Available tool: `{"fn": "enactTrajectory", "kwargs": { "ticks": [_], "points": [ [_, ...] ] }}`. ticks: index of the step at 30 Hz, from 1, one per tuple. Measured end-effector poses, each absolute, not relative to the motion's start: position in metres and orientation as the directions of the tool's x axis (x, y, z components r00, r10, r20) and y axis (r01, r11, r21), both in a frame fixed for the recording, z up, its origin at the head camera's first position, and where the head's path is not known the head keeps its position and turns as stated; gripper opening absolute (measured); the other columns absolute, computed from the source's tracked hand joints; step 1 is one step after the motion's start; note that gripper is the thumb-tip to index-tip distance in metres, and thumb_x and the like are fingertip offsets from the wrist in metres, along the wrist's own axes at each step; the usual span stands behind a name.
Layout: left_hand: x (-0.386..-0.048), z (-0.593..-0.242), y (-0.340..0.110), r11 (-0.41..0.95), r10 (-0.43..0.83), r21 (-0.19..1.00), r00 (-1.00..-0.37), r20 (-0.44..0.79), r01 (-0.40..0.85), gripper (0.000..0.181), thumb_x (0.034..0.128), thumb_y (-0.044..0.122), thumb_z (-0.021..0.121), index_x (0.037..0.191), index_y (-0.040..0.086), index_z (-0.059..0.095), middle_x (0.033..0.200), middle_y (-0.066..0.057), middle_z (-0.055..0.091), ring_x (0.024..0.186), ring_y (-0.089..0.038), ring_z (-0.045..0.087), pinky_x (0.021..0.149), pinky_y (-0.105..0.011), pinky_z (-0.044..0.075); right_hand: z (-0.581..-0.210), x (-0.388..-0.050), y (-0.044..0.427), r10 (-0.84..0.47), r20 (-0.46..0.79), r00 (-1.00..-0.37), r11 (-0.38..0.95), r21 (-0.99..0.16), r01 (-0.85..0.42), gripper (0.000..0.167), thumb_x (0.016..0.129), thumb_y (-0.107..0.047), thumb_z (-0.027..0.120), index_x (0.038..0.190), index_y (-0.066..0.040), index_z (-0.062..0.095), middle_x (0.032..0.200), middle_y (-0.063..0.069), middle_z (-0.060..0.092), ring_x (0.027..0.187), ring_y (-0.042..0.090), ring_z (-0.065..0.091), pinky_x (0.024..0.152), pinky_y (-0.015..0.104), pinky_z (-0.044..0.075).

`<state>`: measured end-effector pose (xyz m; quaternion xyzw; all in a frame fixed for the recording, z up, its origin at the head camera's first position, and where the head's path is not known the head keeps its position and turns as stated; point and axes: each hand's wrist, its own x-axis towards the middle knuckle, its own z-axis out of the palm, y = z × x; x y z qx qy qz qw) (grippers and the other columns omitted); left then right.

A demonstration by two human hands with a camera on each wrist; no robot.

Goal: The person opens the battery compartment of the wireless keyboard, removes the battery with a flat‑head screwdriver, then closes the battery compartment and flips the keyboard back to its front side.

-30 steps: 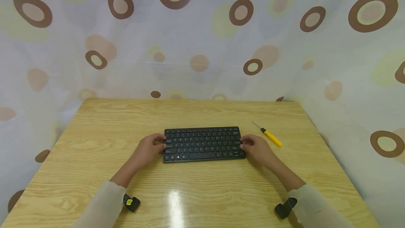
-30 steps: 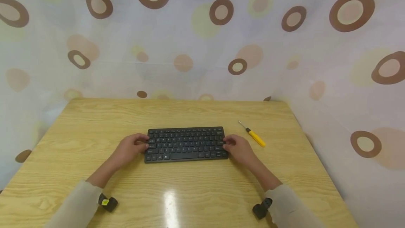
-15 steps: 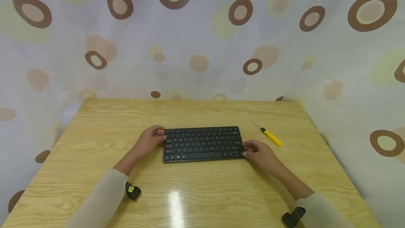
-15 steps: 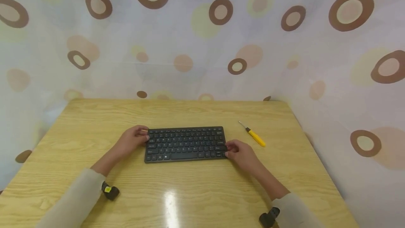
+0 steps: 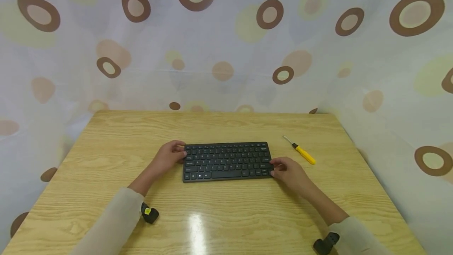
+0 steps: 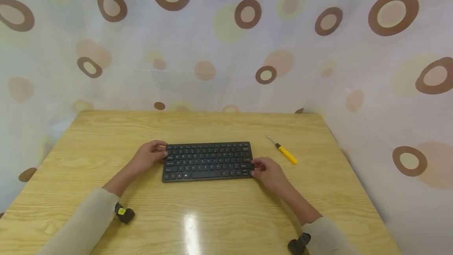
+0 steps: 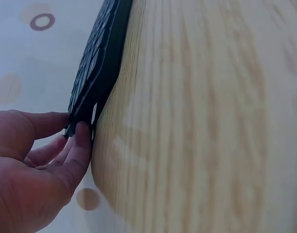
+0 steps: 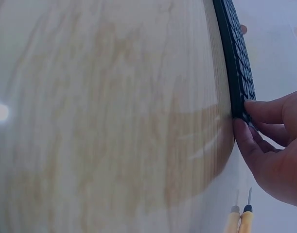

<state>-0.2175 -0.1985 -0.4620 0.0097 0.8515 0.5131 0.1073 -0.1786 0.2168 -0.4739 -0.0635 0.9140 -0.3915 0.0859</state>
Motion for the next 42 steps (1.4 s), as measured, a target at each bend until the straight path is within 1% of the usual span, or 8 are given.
{"fn": "enactTrajectory", "kwargs": {
  "ticks": [6,10,13,16,20,27,35,42],
  "points": [
    [-0.215,-0.456,-0.199,0.48,0.131,0.874,-0.979,-0.155,-0.074,0.042,0.1018,0.008,0.056,0.141,-0.005,0.049,0.125,-0.025,0.062,0.104,-0.026,0.068,0.088,-0.037,0.057,-0.473,-0.178,0.214,-0.179,-0.098,-0.979,0.681,-0.731,-0.051,0.033,0.094,-0.008,0.069,0.126,-0.001,0.065,0.117,0.016,0.064,0.102,0.025,0.063,0.091,0.045,0.052],
    [-0.213,-0.444,-0.2,0.494,0.12,0.867,-0.983,-0.138,-0.061,0.043,0.1023,0.012,0.056,0.143,-0.002,0.051,0.128,-0.024,0.061,0.111,-0.029,0.065,0.091,-0.038,0.056,-0.474,-0.181,0.211,-0.173,-0.108,-0.979,0.687,-0.725,-0.042,0.032,0.094,-0.007,0.07,0.125,-0.002,0.066,0.117,0.015,0.064,0.101,0.023,0.062,0.091,0.044,0.052],
    [-0.213,-0.434,-0.202,0.459,0.119,0.886,-0.984,-0.133,-0.064,0.043,0.103,0.014,0.055,0.144,0.001,0.05,0.133,-0.023,0.057,0.117,-0.032,0.063,0.095,-0.039,0.056,-0.474,-0.183,0.209,-0.171,-0.121,-0.978,0.685,-0.728,-0.03,0.033,0.094,-0.007,0.07,0.126,-0.002,0.065,0.117,0.015,0.065,0.101,0.023,0.062,0.091,0.043,0.052],
    [-0.215,-0.425,-0.203,0.406,0.127,0.912,-0.984,-0.123,-0.061,0.044,0.1039,0.015,0.054,0.146,0.002,0.048,0.136,-0.022,0.053,0.12,-0.034,0.061,0.094,-0.038,0.056,-0.473,-0.184,0.207,-0.177,-0.124,-0.976,0.672,-0.74,-0.028,0.034,0.093,-0.007,0.07,0.127,-0.001,0.065,0.118,0.015,0.066,0.101,0.023,0.063,0.091,0.043,0.053],
    [-0.218,-0.414,-0.205,0.342,0.137,0.938,-0.985,-0.106,-0.054,0.046,0.1049,0.016,0.053,0.149,0.004,0.046,0.138,-0.019,0.05,0.117,-0.029,0.063,0.089,-0.033,0.058,-0.473,-0.185,0.202,-0.196,-0.121,-0.973,0.64,-0.768,-0.034,0.034,0.094,-0.006,0.069,0.127,-0.001,0.064,0.117,0.015,0.067,0.101,0.023,0.064,0.09,0.042,0.054],
    [-0.22,-0.389,-0.208,0.272,0.127,0.962,-0.99,-0.068,-0.031,0.047,0.1044,0.018,0.054,0.149,0.003,0.047,0.139,-0.018,0.048,0.102,-0.014,0.066,0.086,-0.028,0.058,-0.475,-0.186,0.191,-0.233,-0.123,-0.965,0.598,-0.8,-0.042,0.034,0.096,-0.009,0.068,0.129,-0.002,0.064,0.117,0.013,0.066,0.102,0.021,0.063,0.09,0.04,0.054],
    [-0.227,-0.364,-0.201,0.241,0.153,0.97,-0.988,-0.013,0.024,0.047,0.1037,0.02,0.056,0.147,0.003,0.049,0.137,-0.016,0.048,0.097,-0.013,0.067,0.087,-0.027,0.058,-0.479,-0.187,0.18,-0.249,-0.042,-0.968,0.555,-0.825,-0.107,0.03,0.094,-0.004,0.069,0.124,-0.001,0.066,0.119,0.015,0.063,0.106,0.025,0.062,0.091,0.038,0.053],
    [-0.233,-0.344,-0.191,0.214,0.164,0.974,-0.986,0.035,0.07,0.047,0.1027,0.022,0.058,0.145,0.003,0.051,0.13,-0.012,0.051,0.097,-0.015,0.068,0.086,-0.027,0.058,-0.481,-0.186,0.174,-0.294,-0.024,-0.956,0.495,-0.859,-0.13,0.034,0.095,-0.009,0.07,0.127,0.001,0.064,0.119,0.016,0.065,0.107,0.026,0.063,0.091,0.036,0.053]
  ]
}}
